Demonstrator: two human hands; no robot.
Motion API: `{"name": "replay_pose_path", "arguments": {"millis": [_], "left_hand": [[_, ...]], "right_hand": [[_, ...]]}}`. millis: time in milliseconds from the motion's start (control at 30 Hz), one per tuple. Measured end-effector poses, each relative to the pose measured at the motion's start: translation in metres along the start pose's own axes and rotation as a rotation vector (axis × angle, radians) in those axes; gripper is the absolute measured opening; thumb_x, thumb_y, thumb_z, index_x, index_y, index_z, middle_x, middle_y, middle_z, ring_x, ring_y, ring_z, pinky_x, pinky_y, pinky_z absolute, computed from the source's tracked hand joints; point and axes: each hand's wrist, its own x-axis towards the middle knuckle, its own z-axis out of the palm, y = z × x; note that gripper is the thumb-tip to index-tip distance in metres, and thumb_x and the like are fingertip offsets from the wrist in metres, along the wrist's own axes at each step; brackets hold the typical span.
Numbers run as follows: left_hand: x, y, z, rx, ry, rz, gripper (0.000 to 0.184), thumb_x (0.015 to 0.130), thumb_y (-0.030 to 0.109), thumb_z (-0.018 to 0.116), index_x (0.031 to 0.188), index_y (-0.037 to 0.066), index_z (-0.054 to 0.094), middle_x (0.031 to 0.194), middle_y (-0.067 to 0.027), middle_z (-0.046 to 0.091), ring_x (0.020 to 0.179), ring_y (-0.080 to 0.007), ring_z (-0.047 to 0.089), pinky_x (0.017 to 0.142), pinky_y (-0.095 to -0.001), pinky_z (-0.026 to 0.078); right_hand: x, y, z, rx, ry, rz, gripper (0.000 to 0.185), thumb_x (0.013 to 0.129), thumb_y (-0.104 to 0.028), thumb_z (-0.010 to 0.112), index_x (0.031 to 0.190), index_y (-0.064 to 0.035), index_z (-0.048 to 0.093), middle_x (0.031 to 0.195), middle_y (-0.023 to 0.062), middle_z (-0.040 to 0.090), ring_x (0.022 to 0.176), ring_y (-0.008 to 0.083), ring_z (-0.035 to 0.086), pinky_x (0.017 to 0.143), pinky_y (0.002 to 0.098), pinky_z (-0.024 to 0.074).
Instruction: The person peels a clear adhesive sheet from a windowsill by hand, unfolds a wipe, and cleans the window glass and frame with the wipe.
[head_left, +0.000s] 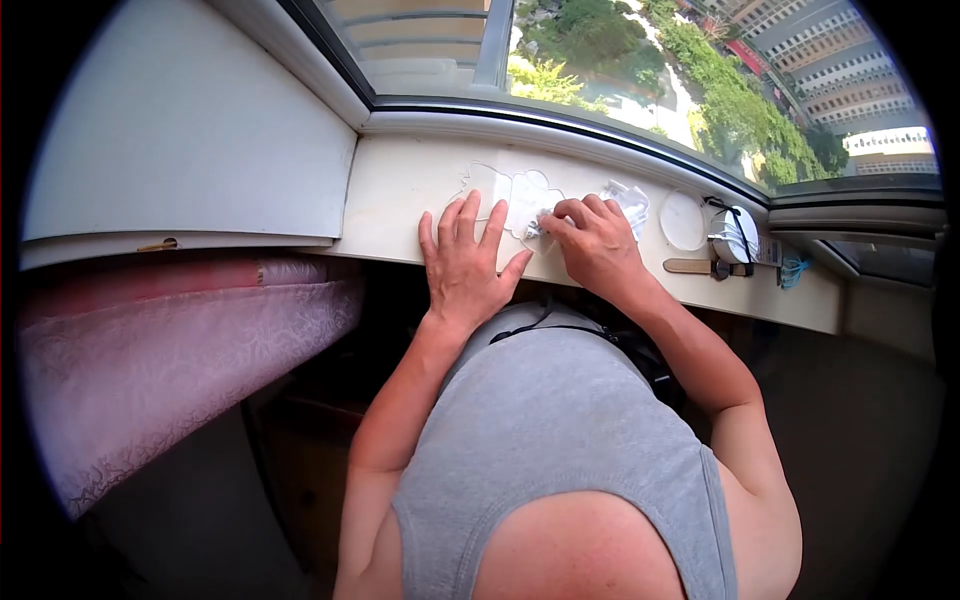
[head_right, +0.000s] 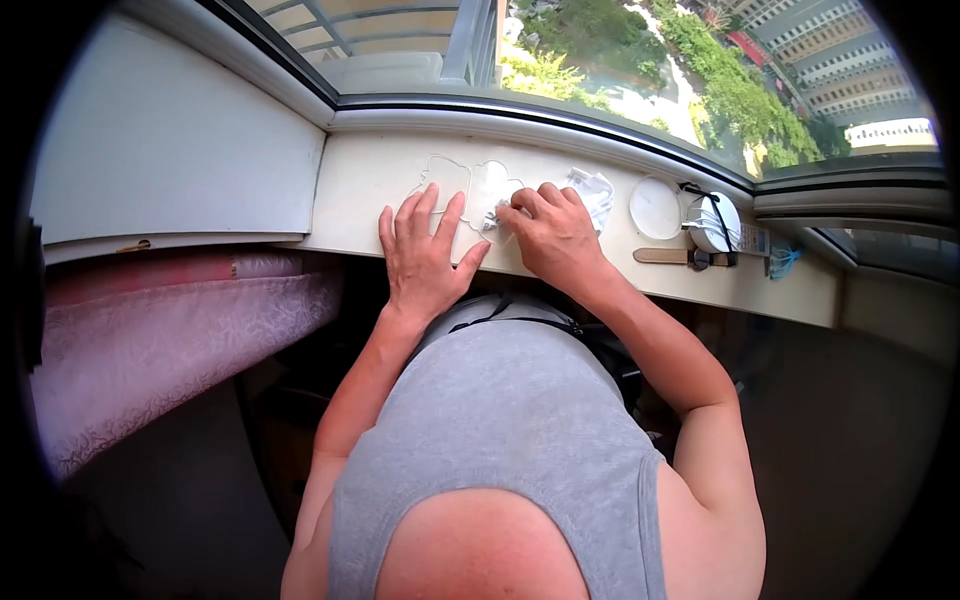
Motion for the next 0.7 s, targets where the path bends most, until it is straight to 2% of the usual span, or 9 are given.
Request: {"name": "replay_pose_path", "arguments": {"millis": [133, 300, 533, 700], "left_hand": [[0.000, 0.001, -0.001, 0.012, -0.016, 0.021, 0.077, 0.101, 0.055, 0.085, 0.164, 0.017, 0.066, 0.168, -0.0166, 0.051, 0.161, -0.0364, 0.042, 0.134, -0.0693, 0.025], [0.001, -0.002, 0.001, 0.005, -0.027, 0.027, 0.077, 0.099, 0.054, 0.087, 0.163, 0.016, 0.066, 0.168, -0.0175, 0.051, 0.161, -0.0373, 0.042, 0.134, -0.0691, 0.025], [0.002, 0.000, 0.000, 0.013, -0.026, 0.031, 0.077, 0.100, 0.054, 0.087, 0.163, 0.015, 0.066, 0.168, -0.0189, 0.050, 0.160, -0.0376, 0.042, 0.134, -0.0691, 0.025], [0.001, -0.001, 0.002, 0.022, -0.032, 0.017, 0.079, 0.098, 0.053, 0.088, 0.164, 0.016, 0.065, 0.168, -0.0186, 0.050, 0.161, -0.0369, 0.042, 0.136, -0.0665, 0.024]], "right_hand": [[0.031, 0.007, 0.019, -0.030, 0.073, 0.064, 0.025, 0.092, -0.011, 0.078, 0.116, -0.0116, 0.084, 0.113, 0.0038, 0.076, 0.104, 0.0253, 0.070, 0.088, 0.0434, 0.0529], [0.008, -0.017, 0.011, 0.036, 0.024, -0.057, 0.030, 0.089, -0.013, 0.082, 0.119, -0.0113, 0.084, 0.114, 0.0048, 0.076, 0.105, 0.0266, 0.070, 0.089, 0.0422, 0.0528], [0.027, 0.008, 0.018, -0.015, 0.058, 0.109, 0.027, 0.090, -0.008, 0.081, 0.116, -0.0113, 0.087, 0.115, 0.0061, 0.077, 0.105, 0.0273, 0.070, 0.090, 0.0420, 0.0528], [0.012, -0.017, 0.014, 0.076, 0.001, -0.022, 0.026, 0.091, -0.010, 0.081, 0.116, -0.0115, 0.087, 0.117, 0.0036, 0.076, 0.106, 0.0251, 0.071, 0.091, 0.0414, 0.0541]]}}
